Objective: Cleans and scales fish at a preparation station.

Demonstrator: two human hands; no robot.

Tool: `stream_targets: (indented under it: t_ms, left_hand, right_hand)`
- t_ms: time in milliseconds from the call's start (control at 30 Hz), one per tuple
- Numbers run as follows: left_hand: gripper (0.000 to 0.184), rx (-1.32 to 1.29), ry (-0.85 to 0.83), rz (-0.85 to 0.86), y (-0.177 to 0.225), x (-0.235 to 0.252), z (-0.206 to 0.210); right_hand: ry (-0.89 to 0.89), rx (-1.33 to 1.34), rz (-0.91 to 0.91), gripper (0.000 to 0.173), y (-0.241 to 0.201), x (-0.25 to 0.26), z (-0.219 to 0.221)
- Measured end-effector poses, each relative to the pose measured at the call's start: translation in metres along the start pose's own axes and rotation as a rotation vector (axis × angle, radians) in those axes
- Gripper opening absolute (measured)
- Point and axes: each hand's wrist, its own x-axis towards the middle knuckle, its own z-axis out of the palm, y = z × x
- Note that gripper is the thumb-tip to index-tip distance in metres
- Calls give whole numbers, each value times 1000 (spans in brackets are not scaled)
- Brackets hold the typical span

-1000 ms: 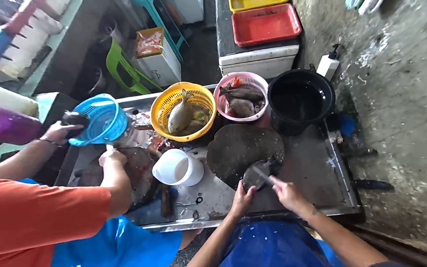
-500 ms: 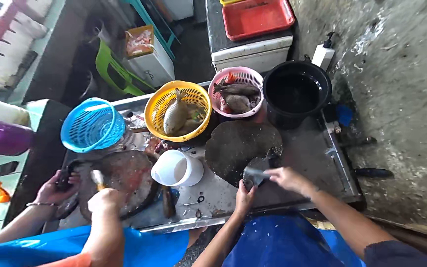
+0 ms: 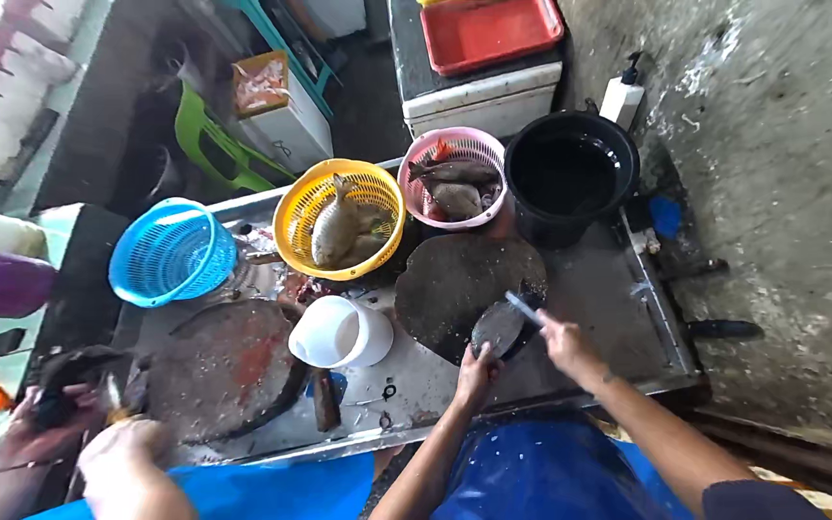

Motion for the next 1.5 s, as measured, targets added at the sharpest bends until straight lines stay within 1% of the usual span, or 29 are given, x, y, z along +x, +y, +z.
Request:
stream_targets:
  t_ms: [33,100,200,233,300,367,400,467,500,600,633,667,700,733,800,833,867,900,967,1000,1067,1133,1200,1233,1300,1333,1400,1467,1500]
  left_hand:
    - [42,88,-23,71,-2,2,-1]
    - [51,366,12,175,-5,-3,-9]
    - [58,727,72,320,-5,-9,-5]
    - [60,785,82,359,-4,-9,-1]
    - [60,825,88,371,-7,-10,0]
    - [59,832,88,347,-11,-11,-3]
    - [60,828,72,339,-9,-9,-2]
    - [63,717,14,266,-4,-6,1]
    - [61,599,-14,195,-5,-7,-1]
    - [38,116,-55,-47,5,-5,-2]
    - [46,-3,-17,-132,13,-2,2]
    - [61,-84,31,-204,22,3,6]
    - [72,-102,61,-258,27,6,6]
    - [78,-80,61,-288,28,7,4]
    - [82,-21,45,-283,30,15,7]
    - [82,-9,57,-276,30,20,11]
    - [83,6,77,-267,32,25,13]
    - [83,31,93,-259,35,28,12]
    - [78,84,75,-261,38,30,12]
    - [70,105,54,-257,38,29,13]
    - [53,107,29,-234,38,31,20]
    - [44,84,16,-222,43,36,16]
    - [42,78,-18,-229,48,35,12]
    - [41,81,-35,-226,47,30,12]
    - [40,48,-35,-199,46,26,24]
    - [37,-1,0,-189,44,25,32]
    - [34,-86,85,-198,48,23,33]
    - [35,-127,107,-219,47,20,24]
    - [35,-138,105,-227,45,15,23]
  right_hand:
    - [-68,4,-11,45,-10,-2,-3]
    - [-195,-17,25,42,-31,-1,-24]
    - [-129,-296,177,41,-52,9,-47]
    - [-178,-327,154,42,-63,8,-48]
    - [-310,-256,104,39,-74,12,-56]
    - [-220,-326,165,33,-72,16,-58]
    - [-174,-382,181,34,-76,15,-55]
    - [-270,-377,112,38,-81,15,-51]
    - [-298,-296,85,39,-74,19,-51]
    - [-105,-213,61,40,-23,23,-37]
    - [-115,-145,21,43,-15,17,-29]
    - [-188,-53,-18,44,-13,12,-26]
    - [-245,28,-35,42,-11,10,-26]
    - [-231,63,-35,40,-5,11,-26]
    - [0,17,3,42,17,16,-13]
    - [63,22,5,44,25,9,-2]
    - [51,87,-14,44,29,-2,6]
    - [-24,175,-24,43,29,-14,5]
    - [-91,260,-29,40,28,-15,-14]
    - [-33,250,-20,40,32,-6,-17]
    - [100,257,-3,43,46,-2,7]
    - [53,349,-11,43,49,-31,18]
    - [8,339,-20,40,47,-48,-13]
    - [74,332,-41,40,42,-43,-24]
    - [298,331,-49,40,33,-14,-15]
    - [299,327,-41,42,32,-9,0]
    - [166,360,-42,43,27,-32,19]
    - [60,329,-50,41,24,-50,-7]
    - [93,351,-58,40,21,-45,-15]
